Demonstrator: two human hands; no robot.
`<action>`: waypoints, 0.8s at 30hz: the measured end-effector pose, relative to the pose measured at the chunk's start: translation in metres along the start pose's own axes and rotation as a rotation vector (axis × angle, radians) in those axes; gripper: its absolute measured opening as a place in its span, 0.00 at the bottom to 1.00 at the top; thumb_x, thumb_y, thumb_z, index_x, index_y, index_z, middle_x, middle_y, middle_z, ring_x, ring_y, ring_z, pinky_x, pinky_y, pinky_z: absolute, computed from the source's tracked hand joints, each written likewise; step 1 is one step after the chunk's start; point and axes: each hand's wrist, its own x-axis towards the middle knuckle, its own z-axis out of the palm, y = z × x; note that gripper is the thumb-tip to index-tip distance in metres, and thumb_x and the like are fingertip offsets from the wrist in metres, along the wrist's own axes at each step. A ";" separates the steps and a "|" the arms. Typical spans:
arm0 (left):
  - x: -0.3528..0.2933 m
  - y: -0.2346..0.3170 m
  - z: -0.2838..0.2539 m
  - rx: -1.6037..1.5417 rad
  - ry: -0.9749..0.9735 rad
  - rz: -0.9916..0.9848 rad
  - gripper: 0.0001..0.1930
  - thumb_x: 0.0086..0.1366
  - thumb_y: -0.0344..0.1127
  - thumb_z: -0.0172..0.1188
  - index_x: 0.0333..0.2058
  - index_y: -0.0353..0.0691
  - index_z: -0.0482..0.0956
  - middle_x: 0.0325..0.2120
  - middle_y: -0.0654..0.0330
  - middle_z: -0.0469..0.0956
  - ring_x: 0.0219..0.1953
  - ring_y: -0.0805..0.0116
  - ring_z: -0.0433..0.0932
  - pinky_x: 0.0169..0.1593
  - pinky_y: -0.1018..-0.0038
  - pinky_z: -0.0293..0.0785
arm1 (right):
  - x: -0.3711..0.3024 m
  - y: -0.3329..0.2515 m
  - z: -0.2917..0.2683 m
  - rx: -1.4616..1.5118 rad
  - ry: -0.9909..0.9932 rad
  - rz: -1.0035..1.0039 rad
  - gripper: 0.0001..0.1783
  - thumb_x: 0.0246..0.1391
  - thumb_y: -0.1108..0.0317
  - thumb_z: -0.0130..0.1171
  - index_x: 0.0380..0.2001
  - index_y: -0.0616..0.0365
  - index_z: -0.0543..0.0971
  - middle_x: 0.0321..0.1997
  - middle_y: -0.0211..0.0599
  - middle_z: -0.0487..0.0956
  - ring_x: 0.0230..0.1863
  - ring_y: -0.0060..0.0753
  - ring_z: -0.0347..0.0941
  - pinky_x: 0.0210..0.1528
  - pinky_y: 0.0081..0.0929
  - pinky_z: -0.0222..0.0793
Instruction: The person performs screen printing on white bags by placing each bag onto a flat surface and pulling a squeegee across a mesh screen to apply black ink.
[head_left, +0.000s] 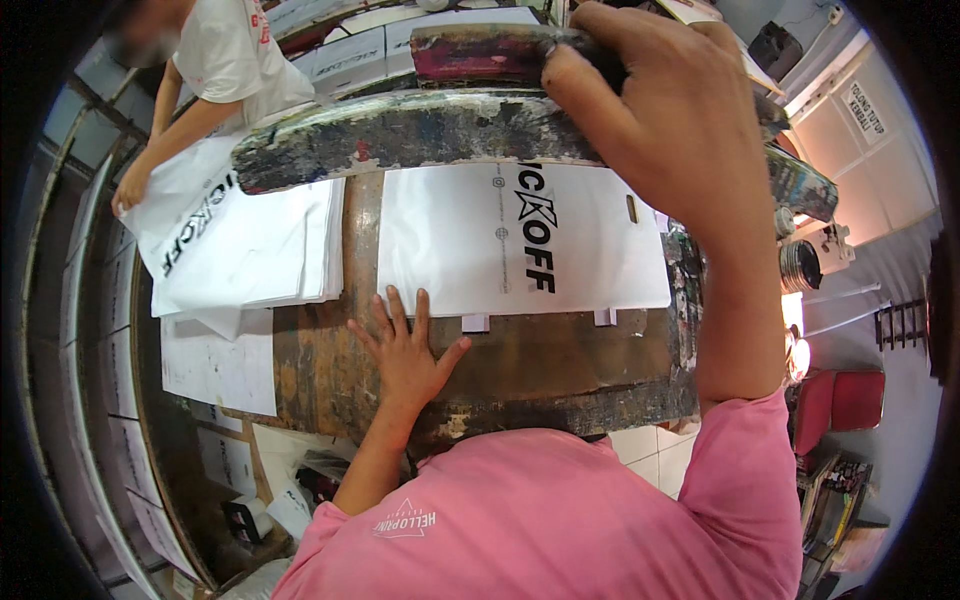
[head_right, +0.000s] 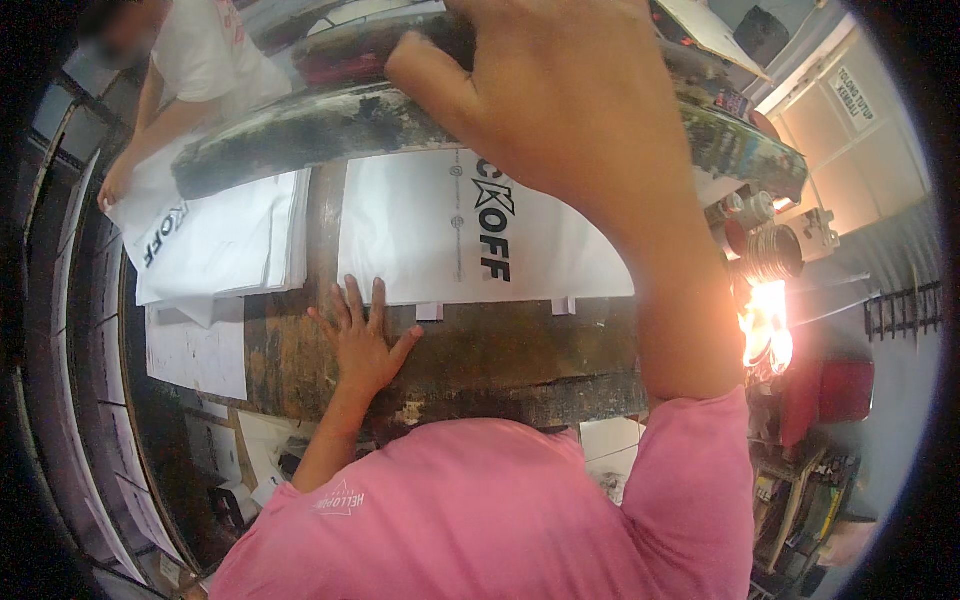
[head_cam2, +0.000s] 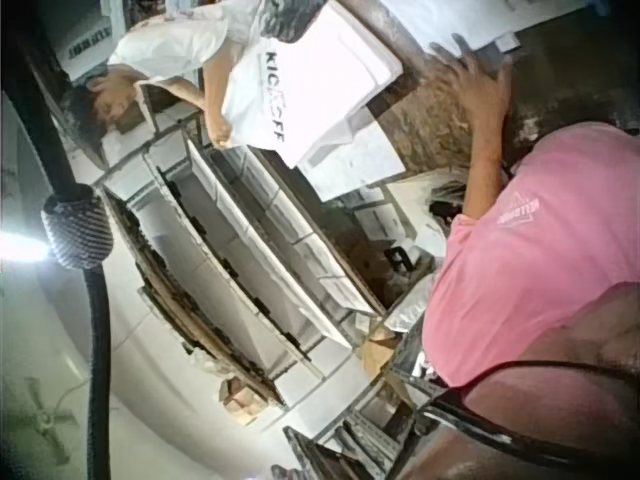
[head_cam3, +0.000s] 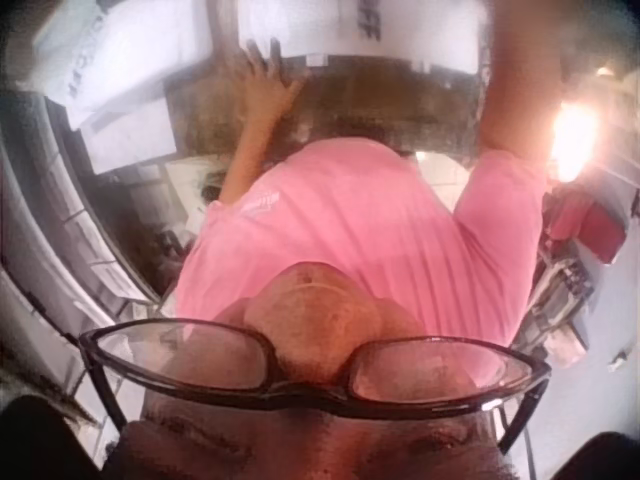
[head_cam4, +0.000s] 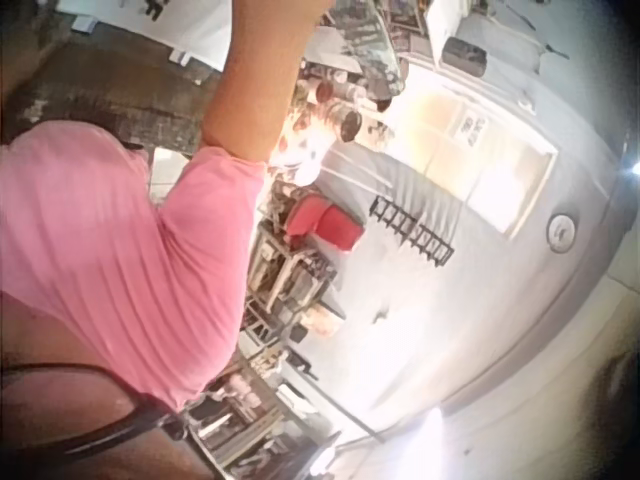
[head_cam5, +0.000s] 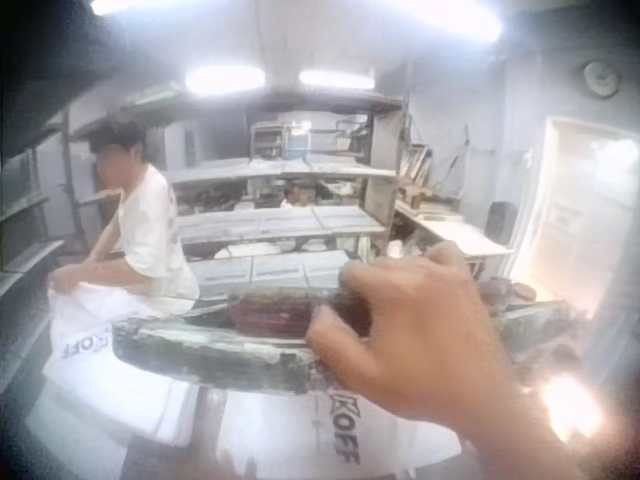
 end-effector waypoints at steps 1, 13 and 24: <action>0.002 0.001 -0.002 -0.006 -0.007 0.007 0.52 0.65 0.79 0.40 0.73 0.41 0.57 0.73 0.36 0.50 0.77 0.38 0.36 0.67 0.26 0.15 | 0.006 -0.004 -0.003 0.044 -0.029 0.050 0.20 0.55 0.54 0.55 0.26 0.62 0.79 0.23 0.46 0.78 0.28 0.48 0.73 0.44 0.44 0.68; 0.094 0.035 -0.107 -0.790 0.487 -0.138 0.26 0.62 0.32 0.72 0.57 0.32 0.79 0.48 0.45 0.83 0.51 0.56 0.82 0.53 0.65 0.76 | 0.047 0.017 -0.012 0.147 -0.091 0.149 0.20 0.55 0.54 0.55 0.27 0.63 0.79 0.25 0.48 0.79 0.29 0.51 0.74 0.44 0.42 0.68; 0.055 -0.202 -0.140 -0.977 0.491 -0.482 0.33 0.59 0.26 0.60 0.66 0.34 0.70 0.50 0.54 0.79 0.33 0.77 0.76 0.38 0.77 0.76 | 0.028 0.023 0.010 0.056 0.056 -0.007 0.21 0.59 0.54 0.54 0.40 0.63 0.83 0.34 0.52 0.82 0.37 0.58 0.77 0.46 0.43 0.69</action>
